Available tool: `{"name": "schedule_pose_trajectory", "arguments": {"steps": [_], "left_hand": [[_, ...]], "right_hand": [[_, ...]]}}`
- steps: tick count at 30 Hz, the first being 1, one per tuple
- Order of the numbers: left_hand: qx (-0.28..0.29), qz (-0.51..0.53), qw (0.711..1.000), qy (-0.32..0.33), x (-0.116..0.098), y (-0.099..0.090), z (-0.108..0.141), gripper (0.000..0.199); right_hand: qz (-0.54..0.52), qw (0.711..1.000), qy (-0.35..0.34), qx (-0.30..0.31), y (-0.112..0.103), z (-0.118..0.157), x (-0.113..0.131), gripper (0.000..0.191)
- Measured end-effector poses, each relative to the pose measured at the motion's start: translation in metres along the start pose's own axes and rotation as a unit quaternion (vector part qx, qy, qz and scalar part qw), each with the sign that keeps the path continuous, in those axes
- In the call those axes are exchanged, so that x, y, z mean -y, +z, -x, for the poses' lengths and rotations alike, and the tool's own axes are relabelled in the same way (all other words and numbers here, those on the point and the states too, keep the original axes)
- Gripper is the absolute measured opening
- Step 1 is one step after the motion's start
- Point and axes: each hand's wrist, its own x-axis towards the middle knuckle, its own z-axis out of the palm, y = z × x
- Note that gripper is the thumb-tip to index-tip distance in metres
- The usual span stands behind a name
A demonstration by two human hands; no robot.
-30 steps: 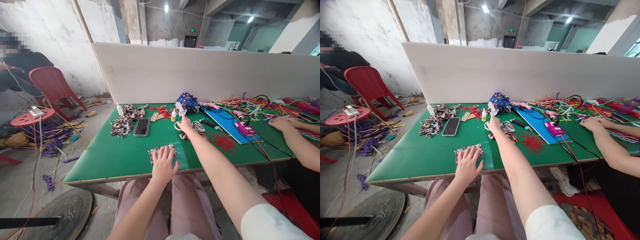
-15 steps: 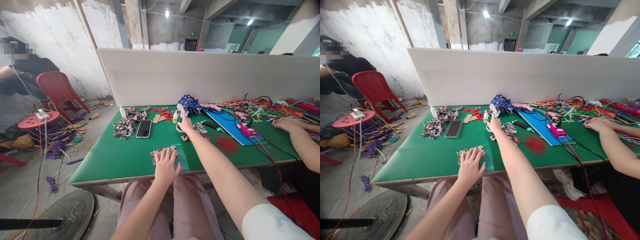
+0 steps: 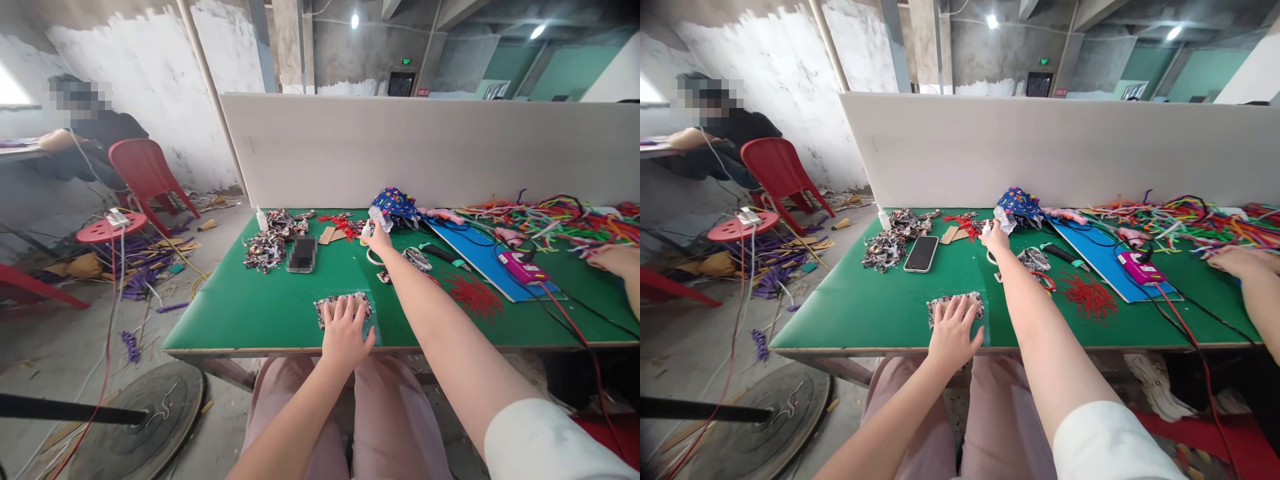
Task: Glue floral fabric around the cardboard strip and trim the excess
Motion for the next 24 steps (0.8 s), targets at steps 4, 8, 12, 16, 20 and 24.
{"name": "schedule_pose_trajectory", "arguments": {"steps": [4,8,12,16,20,24], "left_hand": [[0.007,0.004,1.000,-0.006,0.000,-0.001,0.000,0.045],[0.009,0.001,1.000,-0.007,-0.001,-0.001,0.000,0.046],[0.009,-0.001,1.000,-0.009,-0.001,-0.003,0.000,0.046],[0.010,0.001,1.000,-0.008,-0.002,-0.003,-0.001,0.045],[0.014,0.005,1.000,-0.010,-0.001,-0.002,-0.001,0.046],[0.017,0.007,1.000,-0.008,-0.001,-0.002,-0.002,0.046]], "right_hand": [[-0.006,1.000,0.013,0.003,0.007,-0.006,0.002,0.068],[-0.007,0.999,0.036,0.001,0.015,-0.012,0.004,0.061],[0.001,0.998,0.054,0.012,0.021,-0.019,0.009,0.041],[0.013,0.998,0.063,0.025,0.025,-0.021,0.010,0.039],[0.023,0.997,0.064,0.031,0.026,-0.019,0.005,0.046],[0.028,0.997,0.062,0.035,0.025,-0.017,0.004,0.049]]}}
